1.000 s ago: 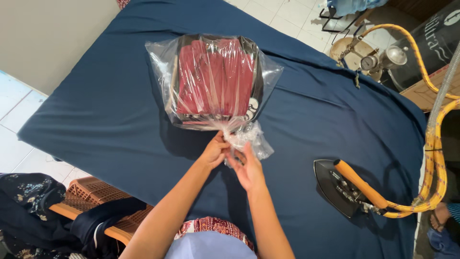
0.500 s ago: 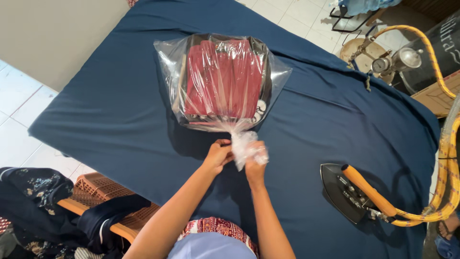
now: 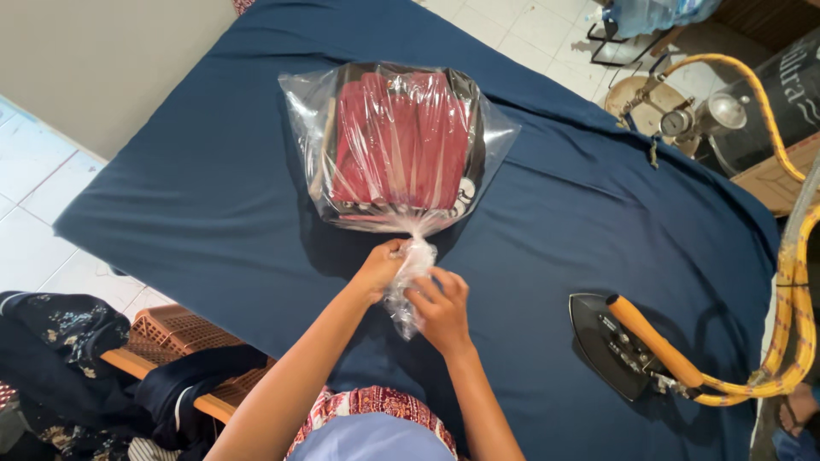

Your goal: The person irons a pair of red shorts on an ironing board using a steam iron. The person then folds the shorts and places them inside a clear plastic bag with other folded garments.

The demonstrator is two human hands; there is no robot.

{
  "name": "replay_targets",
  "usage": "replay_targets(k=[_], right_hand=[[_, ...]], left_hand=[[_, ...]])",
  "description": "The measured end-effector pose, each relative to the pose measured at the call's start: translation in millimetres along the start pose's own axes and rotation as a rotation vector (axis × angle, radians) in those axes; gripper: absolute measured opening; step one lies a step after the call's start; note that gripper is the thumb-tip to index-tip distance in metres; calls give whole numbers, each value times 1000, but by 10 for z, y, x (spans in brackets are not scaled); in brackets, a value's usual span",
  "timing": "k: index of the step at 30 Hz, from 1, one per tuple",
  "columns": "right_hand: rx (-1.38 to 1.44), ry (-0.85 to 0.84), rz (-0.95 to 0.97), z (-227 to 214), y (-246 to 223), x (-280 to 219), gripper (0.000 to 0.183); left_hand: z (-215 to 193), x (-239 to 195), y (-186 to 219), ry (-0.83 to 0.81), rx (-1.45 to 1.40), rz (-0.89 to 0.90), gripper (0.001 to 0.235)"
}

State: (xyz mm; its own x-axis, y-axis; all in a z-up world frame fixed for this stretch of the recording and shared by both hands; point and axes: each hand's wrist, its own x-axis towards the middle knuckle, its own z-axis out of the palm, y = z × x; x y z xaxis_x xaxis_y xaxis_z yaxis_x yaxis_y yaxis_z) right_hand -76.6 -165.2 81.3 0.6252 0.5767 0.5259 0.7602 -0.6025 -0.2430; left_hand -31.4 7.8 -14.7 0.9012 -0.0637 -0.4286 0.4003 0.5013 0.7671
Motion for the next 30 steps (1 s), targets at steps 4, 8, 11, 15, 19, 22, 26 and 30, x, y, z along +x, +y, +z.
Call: replay_targets(k=[4,8,11,15,19,22,26,30], right_hand=[[416,169,311,-103,-92,-202,32],[708,314,443,-193,-58,-302,25],[690,306,386,-140,2,-210,22],[495,161,262,-58,32,-69,23],[304,-29,230,-38,-13,27,25],[117,-116,114,-61,-38,84,24],[16,-74,-7,4,-118,39,21],[-36,-79,78,70,-201,-65,26]], left_hand=[[-52,158,-396,-126,-383,-73,53],[65,370,-767,-108,-543,-148,42],[-9,571,-871,-119,-530,-236,44],[-169,692,-778,6,105,63,40],[-355,327,-337,7,381,216,33],[-344,-42,118,-85,223,-35,34],[-77,-274,339,-122,171,-106,39],[105,-182,169,-79,346,28,43]])
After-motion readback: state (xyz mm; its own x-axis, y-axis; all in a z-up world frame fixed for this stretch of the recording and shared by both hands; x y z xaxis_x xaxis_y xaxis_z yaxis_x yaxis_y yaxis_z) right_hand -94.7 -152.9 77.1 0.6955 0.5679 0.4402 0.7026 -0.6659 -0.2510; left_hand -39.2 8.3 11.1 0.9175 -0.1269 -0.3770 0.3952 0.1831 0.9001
